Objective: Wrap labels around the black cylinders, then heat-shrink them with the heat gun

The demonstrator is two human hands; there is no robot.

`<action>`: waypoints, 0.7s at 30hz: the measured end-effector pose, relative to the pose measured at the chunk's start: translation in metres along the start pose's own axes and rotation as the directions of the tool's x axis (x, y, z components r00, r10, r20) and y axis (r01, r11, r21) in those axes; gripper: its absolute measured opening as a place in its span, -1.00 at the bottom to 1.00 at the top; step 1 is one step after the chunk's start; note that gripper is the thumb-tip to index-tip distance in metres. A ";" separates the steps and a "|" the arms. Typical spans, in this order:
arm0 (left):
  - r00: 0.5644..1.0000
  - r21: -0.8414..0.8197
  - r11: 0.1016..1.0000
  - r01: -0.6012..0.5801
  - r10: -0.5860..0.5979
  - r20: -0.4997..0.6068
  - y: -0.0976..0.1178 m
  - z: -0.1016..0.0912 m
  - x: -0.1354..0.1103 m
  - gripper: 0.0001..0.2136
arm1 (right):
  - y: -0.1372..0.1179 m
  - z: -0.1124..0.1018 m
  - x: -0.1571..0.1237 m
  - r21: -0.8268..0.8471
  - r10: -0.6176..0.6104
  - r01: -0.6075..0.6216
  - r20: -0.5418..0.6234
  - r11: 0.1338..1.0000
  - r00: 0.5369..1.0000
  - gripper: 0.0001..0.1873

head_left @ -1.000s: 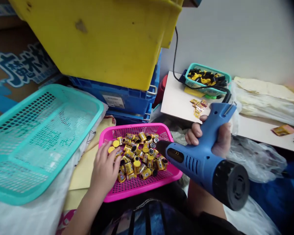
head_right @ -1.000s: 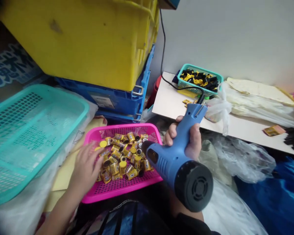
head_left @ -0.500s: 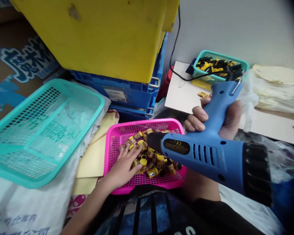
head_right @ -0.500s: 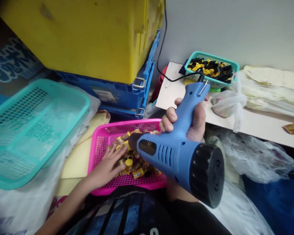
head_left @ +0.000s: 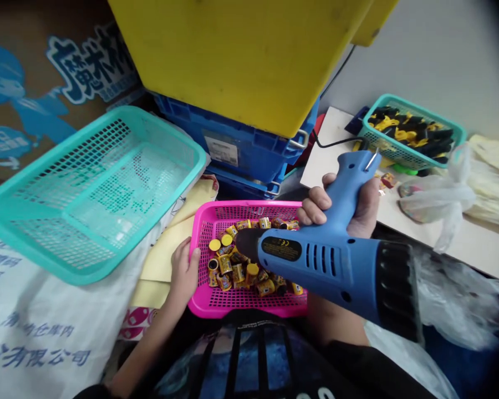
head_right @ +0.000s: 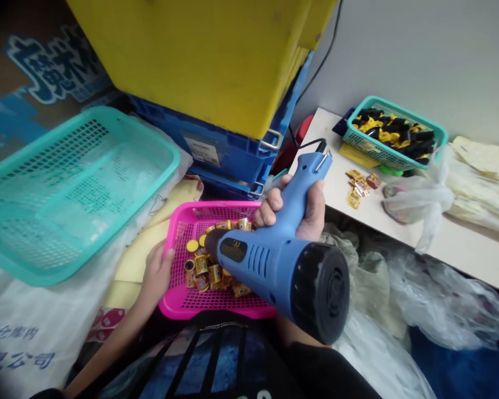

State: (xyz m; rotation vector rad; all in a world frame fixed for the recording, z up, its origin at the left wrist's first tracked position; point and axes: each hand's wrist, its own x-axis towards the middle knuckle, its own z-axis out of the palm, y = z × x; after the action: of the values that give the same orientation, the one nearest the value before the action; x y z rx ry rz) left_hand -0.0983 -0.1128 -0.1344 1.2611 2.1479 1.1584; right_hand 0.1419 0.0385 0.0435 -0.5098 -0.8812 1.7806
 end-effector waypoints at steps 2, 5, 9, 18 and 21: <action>1.000 -0.008 1.000 -0.024 0.024 -0.003 0.000 -0.002 -0.002 -0.60 | 0.007 0.006 0.005 0.010 -0.028 0.029 -0.036 1.000 0.999 -0.53; 0.999 -0.011 0.999 -0.038 0.038 -0.022 0.001 -0.005 -0.007 -0.61 | 0.013 0.010 0.010 -0.032 -0.012 0.011 -0.026 0.999 1.000 -0.52; 0.998 0.001 0.999 -0.043 0.043 -0.049 -0.002 -0.004 -0.013 -0.61 | 0.012 0.012 0.009 -0.051 0.000 -0.001 -0.020 0.999 1.000 -0.53; 0.985 0.012 0.991 -0.137 0.137 -0.107 -0.016 -0.001 -0.019 -0.66 | -0.021 0.008 -0.014 -0.193 -0.086 0.061 -0.123 0.979 0.989 -0.48; 0.980 0.000 0.987 -0.158 0.157 -0.122 -0.022 -0.001 -0.019 -0.67 | -0.017 0.024 -0.024 -0.210 -0.197 0.158 -0.177 0.965 0.964 -0.47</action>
State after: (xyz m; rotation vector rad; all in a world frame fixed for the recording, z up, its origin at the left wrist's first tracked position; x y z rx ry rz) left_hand -0.1008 -0.1350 -0.1534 1.4115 2.1571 1.3397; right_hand 0.1449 0.0114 0.0707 -0.6982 -0.9360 1.4607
